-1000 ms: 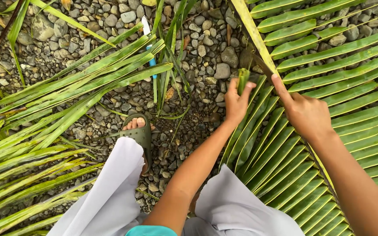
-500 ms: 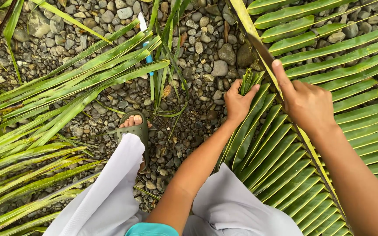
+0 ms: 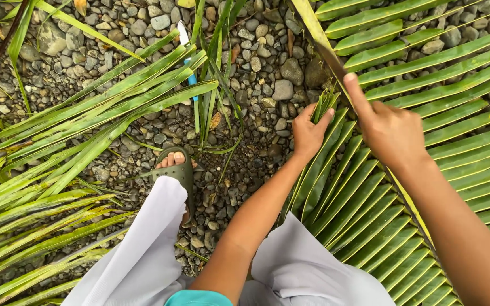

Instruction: Stripping leaflets from palm fronds using a knife and machete on a gravel surface.

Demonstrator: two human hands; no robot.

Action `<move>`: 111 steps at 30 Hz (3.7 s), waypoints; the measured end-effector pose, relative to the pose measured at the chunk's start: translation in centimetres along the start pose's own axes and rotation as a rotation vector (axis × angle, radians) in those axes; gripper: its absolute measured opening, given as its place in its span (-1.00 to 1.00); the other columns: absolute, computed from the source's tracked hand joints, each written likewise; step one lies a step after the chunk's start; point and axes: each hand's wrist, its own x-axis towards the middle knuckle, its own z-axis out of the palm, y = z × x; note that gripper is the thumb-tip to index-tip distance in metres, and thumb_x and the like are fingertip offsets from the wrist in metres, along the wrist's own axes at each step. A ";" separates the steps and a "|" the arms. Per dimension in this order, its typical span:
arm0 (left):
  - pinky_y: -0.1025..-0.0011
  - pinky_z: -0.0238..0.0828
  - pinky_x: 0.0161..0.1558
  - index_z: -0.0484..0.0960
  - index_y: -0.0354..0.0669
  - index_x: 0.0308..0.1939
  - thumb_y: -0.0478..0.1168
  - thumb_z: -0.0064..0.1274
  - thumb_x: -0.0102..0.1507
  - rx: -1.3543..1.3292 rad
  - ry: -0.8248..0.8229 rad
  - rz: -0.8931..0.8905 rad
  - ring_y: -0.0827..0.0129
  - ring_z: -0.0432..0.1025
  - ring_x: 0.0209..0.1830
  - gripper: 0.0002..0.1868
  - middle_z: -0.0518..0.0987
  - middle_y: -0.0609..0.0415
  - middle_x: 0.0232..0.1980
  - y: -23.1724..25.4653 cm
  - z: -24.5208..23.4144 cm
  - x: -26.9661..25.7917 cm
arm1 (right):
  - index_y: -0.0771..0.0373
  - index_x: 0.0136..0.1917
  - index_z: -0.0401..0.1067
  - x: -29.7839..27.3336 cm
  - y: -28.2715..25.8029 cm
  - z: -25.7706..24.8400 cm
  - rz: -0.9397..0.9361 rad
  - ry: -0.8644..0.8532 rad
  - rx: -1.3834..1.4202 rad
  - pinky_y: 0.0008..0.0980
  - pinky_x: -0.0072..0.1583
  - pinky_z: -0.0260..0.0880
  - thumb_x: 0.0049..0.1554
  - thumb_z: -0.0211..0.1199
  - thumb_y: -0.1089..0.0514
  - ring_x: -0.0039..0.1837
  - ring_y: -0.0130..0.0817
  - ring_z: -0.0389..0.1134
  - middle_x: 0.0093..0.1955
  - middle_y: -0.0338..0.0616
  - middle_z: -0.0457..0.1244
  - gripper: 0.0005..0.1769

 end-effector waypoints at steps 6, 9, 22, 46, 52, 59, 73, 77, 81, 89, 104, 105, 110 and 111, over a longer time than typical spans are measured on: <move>0.37 0.36 -0.35 0.65 -0.05 -0.27 -0.18 0.19 0.22 0.048 0.064 -0.005 0.44 0.39 -0.44 -0.92 0.52 0.06 -0.52 0.5 -1.1 1.0 | -0.13 0.62 0.11 0.8 -0.8 -0.4 -0.013 -0.304 0.117 -0.16 -0.23 0.52 0.14 0.01 0.22 -0.34 -0.21 0.47 -0.34 -0.23 0.37 -0.21; 0.25 0.38 -0.27 0.61 -0.10 -0.18 -0.18 0.13 0.28 0.105 -0.030 0.001 0.22 0.47 -0.35 -0.89 0.53 -0.12 -0.44 1.0 -0.7 0.2 | -0.15 0.65 0.09 1.1 -0.2 -1.0 0.025 -0.308 0.149 -0.09 -0.23 0.52 0.15 0.03 0.19 -0.33 -0.14 0.48 -0.31 -0.20 0.38 -0.20; 0.25 0.43 -0.40 0.71 -0.04 -0.33 -0.02 0.24 0.08 0.280 -0.150 -0.203 0.16 0.57 -0.43 -0.78 0.60 0.01 -0.53 -0.5 -0.4 2.4 | -0.16 0.66 0.09 -0.6 -0.8 -0.6 0.042 -0.310 0.162 -0.11 -0.22 0.54 0.12 0.00 0.23 -0.35 -0.16 0.46 -0.36 -0.22 0.37 -0.16; 0.26 0.43 -0.20 0.55 -0.18 -0.21 -0.09 0.28 0.10 0.365 -0.060 0.011 0.22 0.51 -0.33 -0.67 0.62 0.06 -0.31 1.3 -0.4 -2.4 | -0.15 0.74 -0.28 -3.0 0.0 1.5 0.037 -0.487 0.238 -0.24 -0.46 0.19 0.00 0.15 0.39 -0.49 -0.21 0.15 -0.46 -0.25 0.14 0.18; 0.35 0.57 -0.27 0.65 -0.21 -0.16 -0.20 0.22 0.18 0.227 -0.062 -0.062 0.36 0.56 -0.42 -0.79 0.70 0.08 -0.28 0.9 0.0 -2.7 | -0.02 0.74 -0.14 -2.1 0.5 0.5 0.004 -0.230 0.225 -0.30 -0.45 0.13 -0.02 0.19 0.42 -0.48 -0.34 0.08 -0.46 -0.28 0.10 0.14; 0.27 0.42 -0.24 0.56 -0.16 -0.21 -0.20 0.08 0.12 0.305 -0.066 -0.010 0.23 0.52 -0.39 -0.80 0.65 0.07 -0.33 0.7 0.1 -2.1 | -0.14 0.75 -0.35 -0.4 0.2 1.1 -0.047 -0.602 0.127 -0.19 -0.35 0.46 0.03 0.13 0.28 -0.40 -0.23 0.41 -0.35 -0.28 0.33 0.16; 0.46 0.49 -0.17 0.64 -0.09 -0.20 -0.14 0.26 0.17 0.006 0.048 -0.118 0.46 0.51 -0.29 -0.80 0.66 0.14 -0.24 -0.1 1.7 -2.4 | 0.01 0.72 0.00 -3.2 0.9 -0.1 0.063 -0.108 0.227 -0.38 -0.41 0.15 0.36 0.22 0.20 -0.45 -0.43 0.10 -0.41 -0.35 0.16 -0.24; 0.45 0.58 -0.15 0.66 -0.12 -0.18 -0.17 0.27 0.17 0.050 0.062 -0.099 0.41 0.57 -0.26 -0.80 0.69 0.11 -0.21 0.3 1.6 -2.6 | 0.09 0.71 0.09 -3.7 1.0 0.5 0.054 0.094 0.255 -0.38 -0.38 0.11 0.36 0.28 0.37 -0.42 -0.46 0.04 -0.42 -0.36 0.10 -0.25; 0.40 0.50 -0.18 0.68 -0.16 -0.14 -0.14 0.25 0.18 0.090 0.048 -0.109 0.40 0.55 -0.27 -0.75 0.69 0.12 -0.24 -0.3 1.4 -1.9 | -0.01 0.74 -0.27 -2.6 0.2 2.2 0.016 -0.471 0.235 -0.33 -0.50 0.17 0.04 0.19 0.36 -0.53 -0.35 0.09 -0.49 -0.28 0.12 0.13; 0.43 0.53 -0.08 0.68 -0.16 -0.13 -0.18 0.25 0.18 0.014 0.044 -0.126 0.46 0.54 -0.23 -0.77 0.69 0.14 -0.21 0.5 1.5 -2.3 | 0.13 0.70 0.11 -3.7 1.2 0.0 0.059 0.141 0.276 -0.35 -0.35 0.16 0.43 0.38 0.30 -0.41 -0.42 0.07 -0.41 -0.29 0.13 -0.29; 0.31 0.40 -0.42 0.66 -0.11 -0.36 -0.18 0.24 0.20 0.085 0.086 -0.048 0.28 0.52 -0.51 -0.88 0.58 0.02 -0.56 -0.8 1.1 -1.9 | -0.10 0.58 0.36 -0.6 0.8 -4.1 0.059 0.086 0.089 -0.52 -0.31 0.41 0.27 0.08 0.15 -0.47 -0.49 0.29 -0.49 -0.41 0.22 -0.38; 0.31 0.40 -0.42 0.66 -0.11 -0.36 -0.18 0.24 0.20 0.081 0.085 -0.048 0.28 0.52 -0.51 -0.88 0.58 0.02 -0.56 -0.6 1.2 -2.2 | -0.10 0.58 0.36 -1.0 0.1 -3.5 0.058 0.085 0.086 -0.52 -0.31 0.41 0.27 0.08 0.15 -0.47 -0.49 0.29 -0.49 -0.41 0.22 -0.38; 0.33 0.37 -0.41 0.63 -0.06 -0.37 -0.20 0.20 0.21 0.139 0.120 -0.018 0.33 0.48 -0.52 -0.90 0.54 0.05 -0.59 -0.3 0.4 -1.8 | -0.12 0.62 0.07 -1.8 -1.7 0.4 0.006 -0.385 0.184 -0.11 -0.22 0.53 0.11 0.00 0.27 -0.30 -0.15 0.50 -0.28 -0.16 0.42 -0.18; 0.33 0.37 -0.41 0.63 -0.06 -0.37 -0.20 0.20 0.21 0.145 0.122 -0.026 0.33 0.48 -0.52 -0.90 0.54 0.05 -0.59 0.1 0.0 -1.8 | -0.12 0.62 0.07 -1.6 -1.4 -0.1 0.004 -0.390 0.192 -0.11 -0.22 0.53 0.11 0.00 0.27 -0.30 -0.15 0.50 -0.28 -0.16 0.42 -0.18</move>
